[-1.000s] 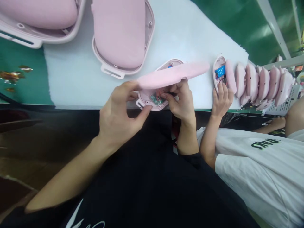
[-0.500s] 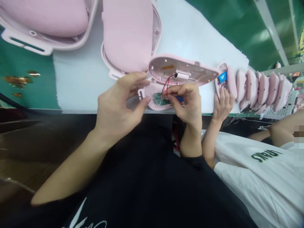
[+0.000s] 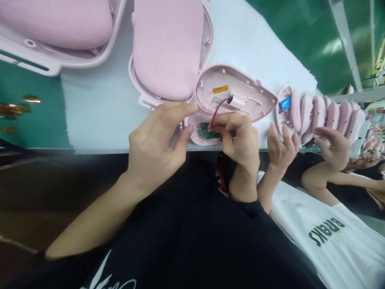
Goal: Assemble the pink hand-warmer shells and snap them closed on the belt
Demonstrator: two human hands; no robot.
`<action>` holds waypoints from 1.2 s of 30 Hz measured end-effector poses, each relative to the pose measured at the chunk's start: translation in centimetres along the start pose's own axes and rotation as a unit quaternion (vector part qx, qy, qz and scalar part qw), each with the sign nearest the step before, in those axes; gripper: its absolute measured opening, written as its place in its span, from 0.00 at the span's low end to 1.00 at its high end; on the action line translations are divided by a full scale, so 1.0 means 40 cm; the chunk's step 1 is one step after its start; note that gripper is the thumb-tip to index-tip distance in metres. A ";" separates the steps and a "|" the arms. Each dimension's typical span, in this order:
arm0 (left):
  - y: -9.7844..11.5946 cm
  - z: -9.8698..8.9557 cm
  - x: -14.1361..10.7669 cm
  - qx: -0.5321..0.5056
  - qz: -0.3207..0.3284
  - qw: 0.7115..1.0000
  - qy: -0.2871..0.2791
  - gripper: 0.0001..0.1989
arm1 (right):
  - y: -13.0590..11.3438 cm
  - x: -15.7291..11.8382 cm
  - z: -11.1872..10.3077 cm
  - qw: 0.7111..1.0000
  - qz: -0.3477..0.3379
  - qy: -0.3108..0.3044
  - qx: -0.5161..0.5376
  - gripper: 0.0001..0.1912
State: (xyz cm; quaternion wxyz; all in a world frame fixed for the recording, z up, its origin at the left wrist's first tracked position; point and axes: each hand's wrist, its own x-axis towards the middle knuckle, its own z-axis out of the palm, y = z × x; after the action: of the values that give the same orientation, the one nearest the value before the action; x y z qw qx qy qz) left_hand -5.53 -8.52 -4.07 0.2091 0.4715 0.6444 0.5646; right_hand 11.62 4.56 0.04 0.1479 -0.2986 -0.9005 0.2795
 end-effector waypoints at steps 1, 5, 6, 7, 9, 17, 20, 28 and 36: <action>0.006 -0.001 0.001 0.006 -0.004 1.000 0.002 0.21 | 0.001 0.000 -0.003 1.000 -0.001 -0.006 -0.001 0.08; 0.025 -0.005 0.006 0.023 -0.004 1.000 0.000 0.22 | 0.005 0.001 -0.008 1.000 -0.006 -0.022 0.003 0.10; 0.028 -0.005 0.007 0.026 -0.003 1.000 -0.002 0.23 | 0.004 0.001 -0.009 1.000 -0.005 -0.024 -0.006 0.10; 0.030 -0.006 0.008 0.028 0.001 1.000 -0.002 0.24 | 0.003 0.002 -0.010 1.000 -0.008 -0.021 -0.017 0.10; 0.034 -0.005 0.011 0.030 0.008 1.000 0.000 0.25 | 0.001 0.002 -0.016 0.999 -0.019 -0.010 -0.035 0.11; 0.045 0.000 0.027 0.036 -0.008 0.999 0.005 0.21 | 0.021 0.006 -0.035 0.998 -0.025 -0.038 -0.032 0.09; 0.045 0.005 0.034 0.038 0.003 0.999 0.014 0.19 | 0.034 0.017 -0.035 0.997 -0.065 -0.039 -0.035 0.10; 0.041 0.011 0.062 0.047 -0.004 0.999 0.010 0.14 | 0.070 0.047 -0.039 0.974 -0.205 -0.031 -0.086 0.13; 0.032 0.016 0.086 0.068 -0.019 0.997 0.010 0.17 | 0.095 0.070 -0.042 0.970 -0.235 -0.038 -0.042 0.12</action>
State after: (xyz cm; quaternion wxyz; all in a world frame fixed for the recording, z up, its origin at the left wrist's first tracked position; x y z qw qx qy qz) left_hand -6.15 -5.37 -2.18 0.1807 0.4668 0.6918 0.5204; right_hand 11.90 9.53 -0.58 0.1620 -0.0738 -0.9613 0.2102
